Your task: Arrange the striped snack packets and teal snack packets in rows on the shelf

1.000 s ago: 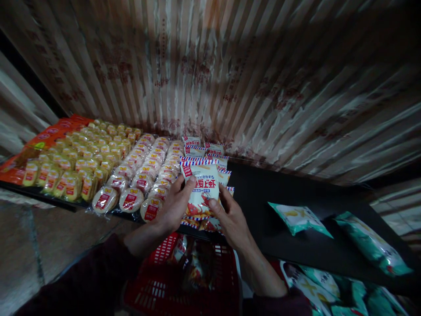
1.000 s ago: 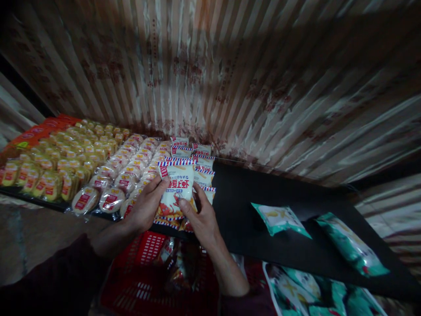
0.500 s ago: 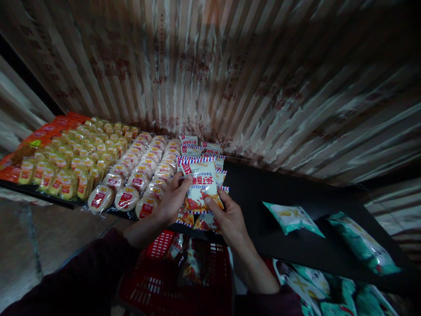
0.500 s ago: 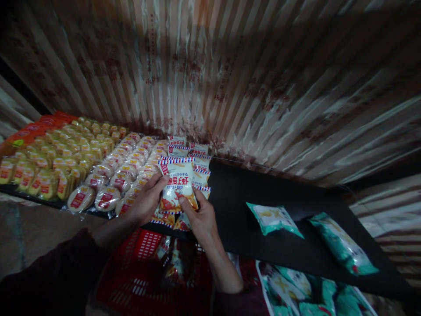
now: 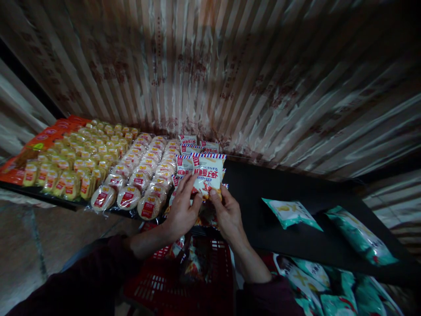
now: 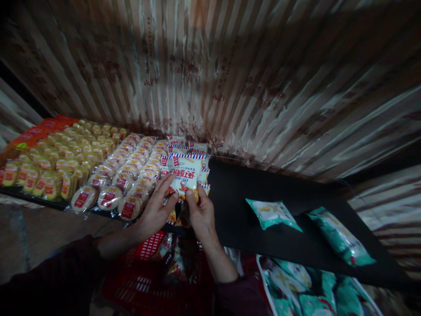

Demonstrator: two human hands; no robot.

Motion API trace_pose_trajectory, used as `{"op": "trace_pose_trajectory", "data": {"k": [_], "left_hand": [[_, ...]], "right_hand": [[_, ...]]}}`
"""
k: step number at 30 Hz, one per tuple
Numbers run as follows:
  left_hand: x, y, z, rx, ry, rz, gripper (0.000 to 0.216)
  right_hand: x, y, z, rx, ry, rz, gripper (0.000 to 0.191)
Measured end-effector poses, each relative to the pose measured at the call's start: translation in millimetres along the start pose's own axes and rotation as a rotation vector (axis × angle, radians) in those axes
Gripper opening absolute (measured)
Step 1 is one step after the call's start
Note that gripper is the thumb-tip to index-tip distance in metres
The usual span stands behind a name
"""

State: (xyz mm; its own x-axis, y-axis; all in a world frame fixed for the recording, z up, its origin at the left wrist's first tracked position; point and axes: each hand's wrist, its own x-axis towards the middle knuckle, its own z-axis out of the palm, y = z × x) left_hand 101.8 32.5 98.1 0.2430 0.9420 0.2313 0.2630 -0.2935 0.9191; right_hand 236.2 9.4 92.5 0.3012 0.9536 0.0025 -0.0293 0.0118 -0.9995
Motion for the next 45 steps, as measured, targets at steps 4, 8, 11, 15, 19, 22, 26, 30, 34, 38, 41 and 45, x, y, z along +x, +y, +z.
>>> {"op": "trace_pose_trajectory", "data": {"k": [4,8,11,15,19,22,26,30,34,38,41,45], "left_hand": [[2,5,-1,-0.083,-0.061,-0.098,0.056],[5,11,-2,-0.233,-0.055,-0.225,0.058],[6,14,-3,-0.35,-0.002,-0.274,0.056],[8,17,-7,-0.466,0.034,-0.328,0.052],[10,24,-13,-0.51,0.026,-0.372,0.045],[13,31,-17,-0.559,-0.015,-0.312,0.04],[17,33,-19,-0.643,-0.05,-0.297,0.041],[19,27,-17,-0.678,-0.062,-0.335,0.04],[21,21,-17,-0.671,-0.056,-0.345,0.032],[20,13,-16,-0.703,-0.046,-0.376,0.035],[20,10,-15,-0.762,0.011,-0.402,0.039],[22,19,-18,-0.866,0.057,-0.507,0.046]], "right_hand": [[-4,-2,6,0.011,0.043,0.023,0.062],[-7,-4,13,-0.034,0.059,-0.034,0.067],[-9,-4,16,-0.096,0.029,-0.121,0.065],[-10,-6,16,-0.158,-0.009,-0.197,0.063],[-13,-9,17,-0.137,-0.078,-0.232,0.063],[-17,-8,19,-0.106,-0.138,-0.234,0.066],[-19,-6,21,-0.161,-0.123,-0.281,0.064],[-17,-4,21,-0.26,-0.115,-0.36,0.059],[-16,-3,22,-0.346,-0.099,-0.46,0.056],[-16,-5,23,-0.435,-0.079,-0.532,0.05],[-16,-9,22,-0.51,-0.046,-0.592,0.041],[-13,-12,19,-0.545,-0.003,-0.665,0.035]]}}
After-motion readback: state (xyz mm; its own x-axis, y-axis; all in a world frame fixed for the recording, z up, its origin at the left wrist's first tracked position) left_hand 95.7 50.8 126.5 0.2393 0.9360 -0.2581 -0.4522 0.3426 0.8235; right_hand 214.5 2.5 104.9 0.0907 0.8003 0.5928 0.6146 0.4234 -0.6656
